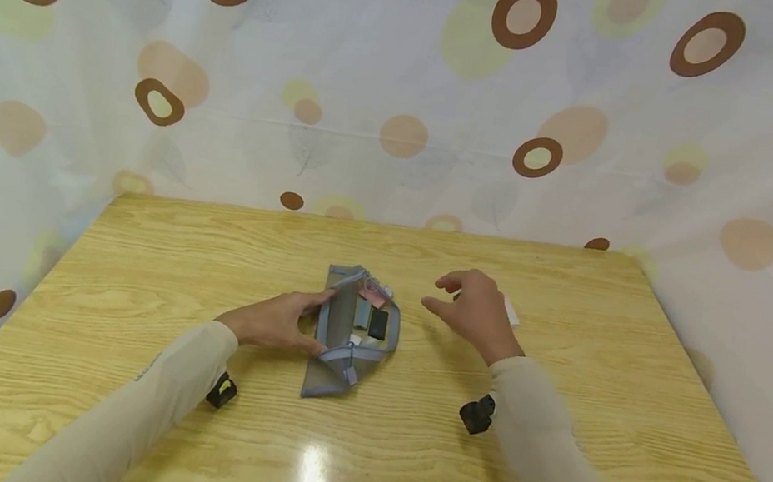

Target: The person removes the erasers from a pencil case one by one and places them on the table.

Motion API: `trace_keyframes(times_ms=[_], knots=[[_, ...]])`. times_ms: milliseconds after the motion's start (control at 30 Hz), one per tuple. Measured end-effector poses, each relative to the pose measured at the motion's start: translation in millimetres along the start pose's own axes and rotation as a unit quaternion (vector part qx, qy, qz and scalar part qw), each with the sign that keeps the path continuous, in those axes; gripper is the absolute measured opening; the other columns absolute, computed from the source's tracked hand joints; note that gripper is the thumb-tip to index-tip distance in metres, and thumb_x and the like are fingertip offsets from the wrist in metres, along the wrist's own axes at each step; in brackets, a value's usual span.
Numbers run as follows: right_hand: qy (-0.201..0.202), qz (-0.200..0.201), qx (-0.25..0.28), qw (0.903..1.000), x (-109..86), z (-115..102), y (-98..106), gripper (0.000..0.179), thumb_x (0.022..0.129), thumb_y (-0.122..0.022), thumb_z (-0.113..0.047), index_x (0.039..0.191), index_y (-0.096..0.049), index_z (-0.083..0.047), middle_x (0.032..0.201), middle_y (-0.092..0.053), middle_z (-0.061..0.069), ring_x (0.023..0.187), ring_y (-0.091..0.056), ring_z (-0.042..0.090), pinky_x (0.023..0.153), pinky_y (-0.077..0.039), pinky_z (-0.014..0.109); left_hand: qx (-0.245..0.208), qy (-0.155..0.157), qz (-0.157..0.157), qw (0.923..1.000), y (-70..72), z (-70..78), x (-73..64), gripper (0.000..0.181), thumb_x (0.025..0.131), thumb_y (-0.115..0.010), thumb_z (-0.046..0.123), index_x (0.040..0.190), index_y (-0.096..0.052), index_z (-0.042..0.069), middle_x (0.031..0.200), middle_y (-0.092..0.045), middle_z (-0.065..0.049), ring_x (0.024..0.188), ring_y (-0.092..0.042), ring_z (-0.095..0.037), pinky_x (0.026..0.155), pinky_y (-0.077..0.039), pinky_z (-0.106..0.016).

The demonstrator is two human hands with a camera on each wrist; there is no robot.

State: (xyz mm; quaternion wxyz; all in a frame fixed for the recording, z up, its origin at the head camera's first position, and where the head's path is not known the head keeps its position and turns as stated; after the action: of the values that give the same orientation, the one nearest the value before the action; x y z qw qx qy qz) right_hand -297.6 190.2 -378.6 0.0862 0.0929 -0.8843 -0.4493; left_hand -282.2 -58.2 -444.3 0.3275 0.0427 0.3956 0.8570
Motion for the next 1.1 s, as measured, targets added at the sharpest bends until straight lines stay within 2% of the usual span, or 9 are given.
trace_keyframes(times_ms=[200,367,567,767,1100], knots=[[0.003,-0.038,0.030,0.9988,3.2,-8.6,-15.8,0.044,0.086,-0.069,-0.035,0.118,-0.065,-0.005,0.119,-0.061,0.015,0.101,-0.059,0.029,0.076,-0.054,0.042,-0.004,-0.007,-0.002,1.0000,0.0,1.0,0.1,0.100,0.079,-0.077,0.034,0.151,-0.014,0.004,0.153,-0.024,-0.012,0.140,-0.023,-0.023,0.113,-0.024,-0.036],[0.021,-0.066,0.052,0.9962,5.1,-20.6,-25.4,0.040,0.085,-0.071,-0.030,0.116,-0.067,-0.004,0.118,-0.061,0.015,0.100,-0.059,0.031,0.076,-0.054,0.041,-0.003,-0.005,-0.002,1.0000,0.3,-0.1,0.6,0.100,0.079,-0.077,0.035,0.151,-0.015,0.004,0.154,-0.024,-0.012,0.140,-0.024,-0.023,0.113,-0.025,-0.036],[0.029,-0.097,0.052,0.9935,6.8,-25.4,-39.3,0.039,0.084,-0.073,-0.028,0.114,-0.067,-0.004,0.114,-0.063,0.016,0.097,-0.060,0.029,0.074,-0.055,0.040,-0.001,-0.003,-0.003,1.0000,1.0,1.0,1.0,0.100,0.079,-0.077,0.035,0.151,-0.014,0.005,0.153,-0.025,-0.012,0.140,-0.025,-0.022,0.113,-0.025,-0.035],[0.048,-0.114,0.039,0.9916,9.0,-27.4,-52.4,0.041,0.081,-0.076,-0.028,0.111,-0.068,-0.001,0.112,-0.065,0.014,0.093,-0.063,0.027,0.076,-0.054,0.040,0.003,0.003,-0.003,1.0000,1.7,2.0,-0.1,0.100,0.079,-0.077,0.036,0.151,-0.015,0.005,0.154,-0.024,-0.011,0.140,-0.024,-0.022,0.113,-0.025,-0.035],[0.039,-0.123,0.027,0.9912,9.7,-26.4,-63.3,0.040,0.078,-0.078,-0.022,0.110,-0.068,0.001,0.112,-0.065,0.016,0.094,-0.063,0.027,0.077,-0.055,0.040,0.004,0.005,-0.005,1.0000,0.8,-0.5,1.3,0.101,0.079,-0.077,0.036,0.151,-0.013,0.005,0.154,-0.023,-0.011,0.141,-0.022,-0.022,0.113,-0.024,-0.035]])
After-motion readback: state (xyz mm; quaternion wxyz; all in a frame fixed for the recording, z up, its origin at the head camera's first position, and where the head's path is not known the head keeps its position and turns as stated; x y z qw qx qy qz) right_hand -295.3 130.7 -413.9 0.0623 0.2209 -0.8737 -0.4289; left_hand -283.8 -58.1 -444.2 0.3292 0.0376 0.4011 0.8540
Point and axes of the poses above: each hand's wrist, its own x-axis towards the middle knuckle, its own y-axis out of the back of the hand, z = x × y, the point moved 7 cm from there along x, towards the middle knuckle
